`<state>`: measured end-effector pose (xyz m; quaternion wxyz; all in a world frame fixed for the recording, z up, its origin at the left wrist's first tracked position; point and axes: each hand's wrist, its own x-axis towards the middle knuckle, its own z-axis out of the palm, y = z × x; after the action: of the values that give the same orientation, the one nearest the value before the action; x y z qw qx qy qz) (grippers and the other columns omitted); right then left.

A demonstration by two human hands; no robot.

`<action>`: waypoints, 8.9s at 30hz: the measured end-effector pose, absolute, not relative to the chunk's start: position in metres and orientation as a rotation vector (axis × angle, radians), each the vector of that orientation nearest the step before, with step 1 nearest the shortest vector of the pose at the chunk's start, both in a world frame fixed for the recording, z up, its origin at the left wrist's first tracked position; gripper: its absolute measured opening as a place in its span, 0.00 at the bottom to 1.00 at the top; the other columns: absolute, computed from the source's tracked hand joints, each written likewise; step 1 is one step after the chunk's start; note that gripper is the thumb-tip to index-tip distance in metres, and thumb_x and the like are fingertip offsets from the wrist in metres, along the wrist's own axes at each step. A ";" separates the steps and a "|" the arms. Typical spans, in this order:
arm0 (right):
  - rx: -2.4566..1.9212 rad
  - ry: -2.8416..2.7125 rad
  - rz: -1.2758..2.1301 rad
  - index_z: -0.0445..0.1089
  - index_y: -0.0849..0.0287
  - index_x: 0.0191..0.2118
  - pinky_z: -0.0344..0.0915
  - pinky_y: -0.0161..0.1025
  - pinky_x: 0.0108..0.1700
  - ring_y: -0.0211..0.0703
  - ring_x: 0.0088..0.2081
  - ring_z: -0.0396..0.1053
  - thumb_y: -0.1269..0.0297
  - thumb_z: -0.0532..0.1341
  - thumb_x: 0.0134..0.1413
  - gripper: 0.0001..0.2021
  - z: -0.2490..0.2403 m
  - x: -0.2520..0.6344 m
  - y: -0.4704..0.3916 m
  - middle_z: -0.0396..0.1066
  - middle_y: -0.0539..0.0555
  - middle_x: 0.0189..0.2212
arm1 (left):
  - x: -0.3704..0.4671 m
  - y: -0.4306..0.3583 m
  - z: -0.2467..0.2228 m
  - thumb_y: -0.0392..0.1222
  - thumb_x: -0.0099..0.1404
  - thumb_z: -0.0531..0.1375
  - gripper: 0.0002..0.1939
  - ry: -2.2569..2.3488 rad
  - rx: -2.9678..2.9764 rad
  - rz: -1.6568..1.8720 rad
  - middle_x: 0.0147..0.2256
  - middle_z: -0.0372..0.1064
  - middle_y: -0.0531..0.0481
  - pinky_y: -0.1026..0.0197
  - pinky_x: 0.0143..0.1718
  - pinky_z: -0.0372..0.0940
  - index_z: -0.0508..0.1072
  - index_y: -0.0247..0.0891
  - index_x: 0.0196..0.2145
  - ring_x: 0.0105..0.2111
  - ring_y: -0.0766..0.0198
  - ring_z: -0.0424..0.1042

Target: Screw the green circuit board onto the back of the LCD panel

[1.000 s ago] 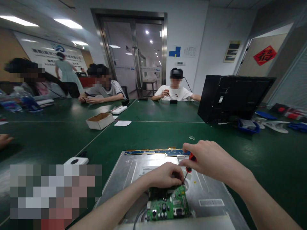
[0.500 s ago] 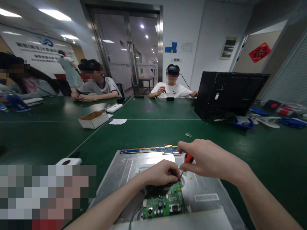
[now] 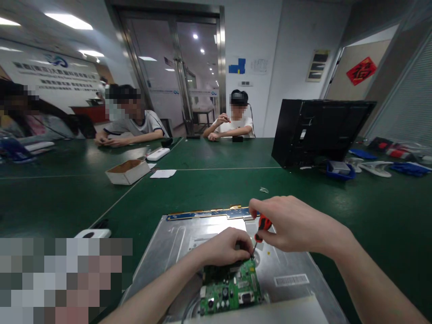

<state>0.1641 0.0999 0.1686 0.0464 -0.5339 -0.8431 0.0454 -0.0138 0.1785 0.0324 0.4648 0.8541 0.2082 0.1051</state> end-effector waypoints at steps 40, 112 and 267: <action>-1.604 -2.576 0.160 0.65 0.55 0.40 0.49 0.36 0.26 0.42 0.29 0.69 0.67 0.61 0.55 0.06 0.169 0.154 0.096 0.74 0.48 0.31 | -0.016 0.177 0.033 0.28 0.55 0.60 0.06 0.495 2.070 0.267 0.27 0.71 0.53 0.66 0.32 0.62 0.76 0.34 0.30 0.29 0.65 0.69; -1.601 -2.606 0.068 0.64 0.54 0.44 0.50 0.37 0.26 0.46 0.31 0.72 0.63 0.61 0.57 0.10 0.169 0.155 0.091 0.75 0.49 0.31 | -0.015 0.176 0.036 0.29 0.56 0.60 0.06 0.472 2.118 0.243 0.27 0.70 0.54 0.66 0.32 0.62 0.75 0.35 0.31 0.29 0.65 0.68; -1.553 -2.646 -0.043 0.69 0.55 0.41 0.49 0.37 0.26 0.43 0.28 0.70 0.64 0.57 0.58 0.07 0.170 0.159 0.092 0.74 0.51 0.29 | -0.014 0.177 0.037 0.29 0.60 0.62 0.04 0.422 2.291 0.243 0.31 0.73 0.53 0.65 0.34 0.63 0.74 0.35 0.32 0.32 0.63 0.71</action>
<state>0.1594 0.0916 0.1703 0.0364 -0.5057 -0.8618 -0.0141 -0.0139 0.1768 0.0374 0.3889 0.9011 0.1661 0.0957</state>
